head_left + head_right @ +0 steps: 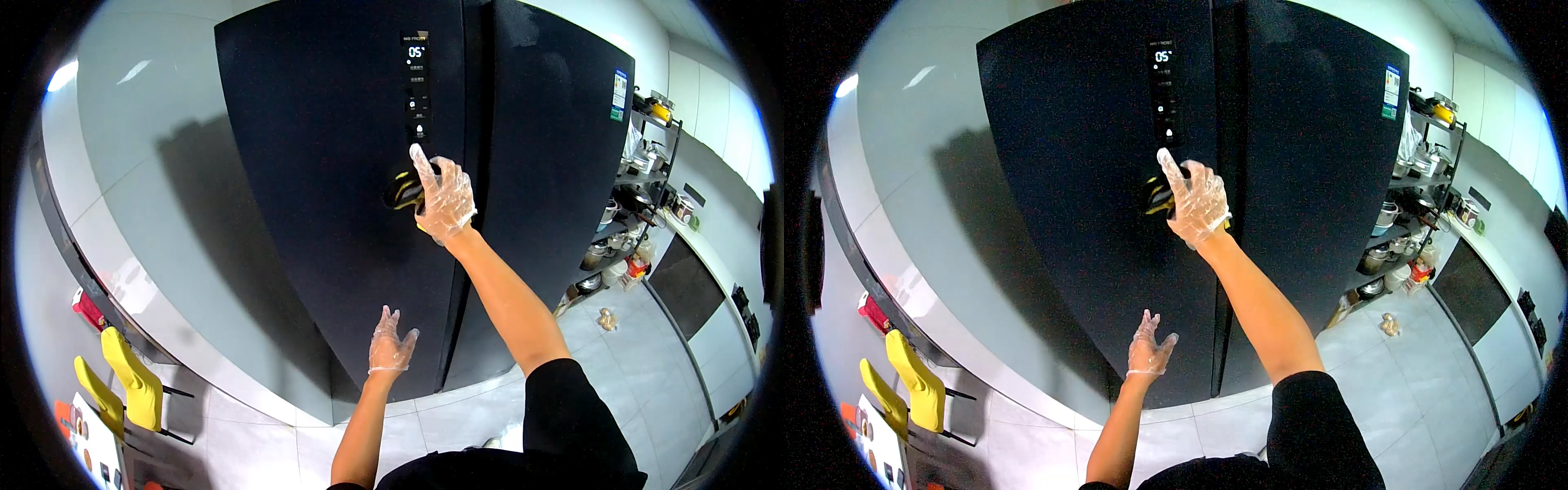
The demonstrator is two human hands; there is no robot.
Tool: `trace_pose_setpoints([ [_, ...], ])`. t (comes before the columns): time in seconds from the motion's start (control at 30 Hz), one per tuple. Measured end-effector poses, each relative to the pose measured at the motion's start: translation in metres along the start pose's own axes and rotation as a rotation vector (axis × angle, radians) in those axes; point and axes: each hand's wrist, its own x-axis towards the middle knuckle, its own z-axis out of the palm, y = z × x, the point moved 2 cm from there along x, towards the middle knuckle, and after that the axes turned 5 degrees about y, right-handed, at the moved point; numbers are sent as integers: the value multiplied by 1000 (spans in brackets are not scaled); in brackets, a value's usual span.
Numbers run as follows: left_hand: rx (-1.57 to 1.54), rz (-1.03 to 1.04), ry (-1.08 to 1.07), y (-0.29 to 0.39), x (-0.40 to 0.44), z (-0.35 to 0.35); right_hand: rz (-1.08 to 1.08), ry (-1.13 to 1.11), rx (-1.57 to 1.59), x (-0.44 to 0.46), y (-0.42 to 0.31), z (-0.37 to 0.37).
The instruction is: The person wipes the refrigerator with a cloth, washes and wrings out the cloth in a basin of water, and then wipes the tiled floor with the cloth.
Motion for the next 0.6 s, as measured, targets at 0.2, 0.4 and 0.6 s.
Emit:
trace_pose_setpoints([
  [0.2, 6, -50, 3, -1, 0, -5, 81, -81, -26, -3, 0, -3],
  [0.4, -6, -51, 11, -10, 3, -3, 256, -225, -48, 54, -10, -29],
  [0.6, 6, -52, 14, -11, 7, 0, 295, -240, -131, 81, -16, -31],
])
